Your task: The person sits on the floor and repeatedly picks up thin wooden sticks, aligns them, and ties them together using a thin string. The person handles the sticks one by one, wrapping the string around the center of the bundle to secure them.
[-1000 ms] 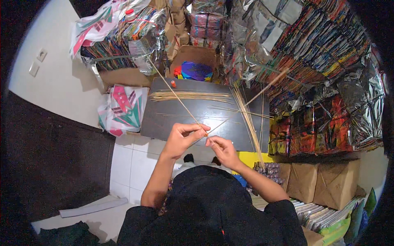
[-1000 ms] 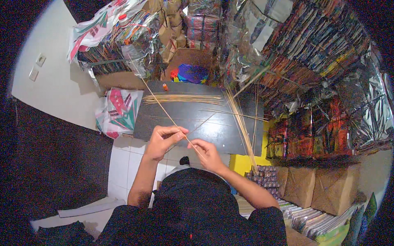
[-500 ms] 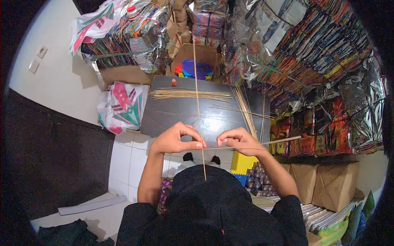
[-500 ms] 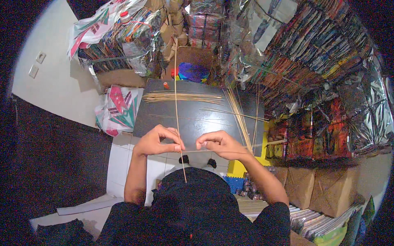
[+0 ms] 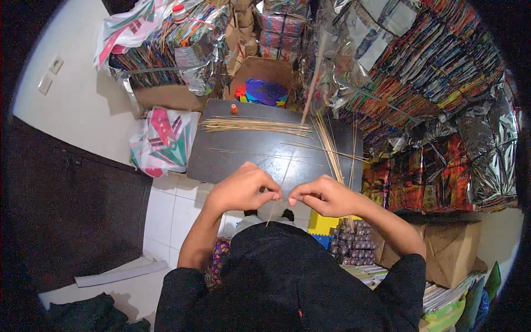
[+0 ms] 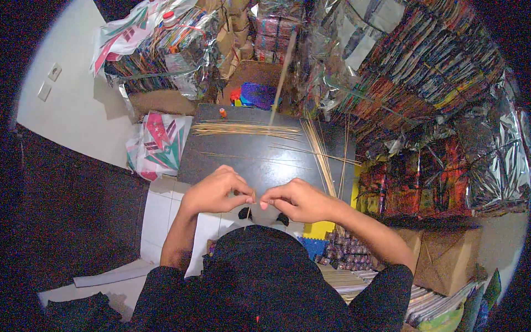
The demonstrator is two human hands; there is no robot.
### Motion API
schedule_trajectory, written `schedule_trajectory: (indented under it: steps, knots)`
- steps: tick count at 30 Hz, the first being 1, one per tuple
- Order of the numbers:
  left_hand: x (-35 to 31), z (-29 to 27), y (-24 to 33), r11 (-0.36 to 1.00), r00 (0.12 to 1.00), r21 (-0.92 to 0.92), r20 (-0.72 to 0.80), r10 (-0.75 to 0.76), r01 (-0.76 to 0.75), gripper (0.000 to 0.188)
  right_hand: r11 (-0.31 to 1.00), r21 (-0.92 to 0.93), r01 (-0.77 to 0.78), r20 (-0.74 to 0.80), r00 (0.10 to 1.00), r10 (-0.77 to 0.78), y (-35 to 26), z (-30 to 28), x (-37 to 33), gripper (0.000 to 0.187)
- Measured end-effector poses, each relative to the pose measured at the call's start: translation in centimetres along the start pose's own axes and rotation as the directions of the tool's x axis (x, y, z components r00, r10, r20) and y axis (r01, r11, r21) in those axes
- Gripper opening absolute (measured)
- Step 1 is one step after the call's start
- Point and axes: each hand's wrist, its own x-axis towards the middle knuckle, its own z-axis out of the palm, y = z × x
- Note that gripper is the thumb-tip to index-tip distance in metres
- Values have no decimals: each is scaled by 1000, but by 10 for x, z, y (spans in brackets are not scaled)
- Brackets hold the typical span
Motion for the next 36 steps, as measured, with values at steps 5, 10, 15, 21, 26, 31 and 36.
schedule_trajectory:
  steps: [5, 10, 15, 21, 26, 31, 36]
  knots:
    - [15, 19, 3, 993, 907, -104, -409, -99, 61, 15, 994, -72, -84, -195, 978, 69, -11, 12, 8, 20]
    - [25, 41, -6, 923, 722, -380, -623, -300, 56, 15, 981, 40, -188, -333, 924, 190, -10, 37, 14, 20]
    - [25, 35, -2, 743, 701, -660, -582, -414, -110, 16, 962, 235, -140, -463, 854, 237, 16, 71, 17, 20]
    - [17, 28, 2, 670, 737, -714, -561, -377, -201, 14, 958, 285, 20, -607, 778, 164, 26, 93, 20, 17]
    - [12, 26, 1, 666, 751, -698, -581, -313, -263, 12, 962, 274, 12, -632, 756, 170, 26, 94, 19, 18]
    - [3, 19, 0, 695, 754, -653, -610, -246, -302, 12, 971, 218, 96, -619, 783, 62, 25, 88, 22, 19]
    - [-10, 7, -5, 725, 875, -626, -480, -67, -288, 13, 974, 177, 142, -570, 822, -16, 39, 72, 19, 17]
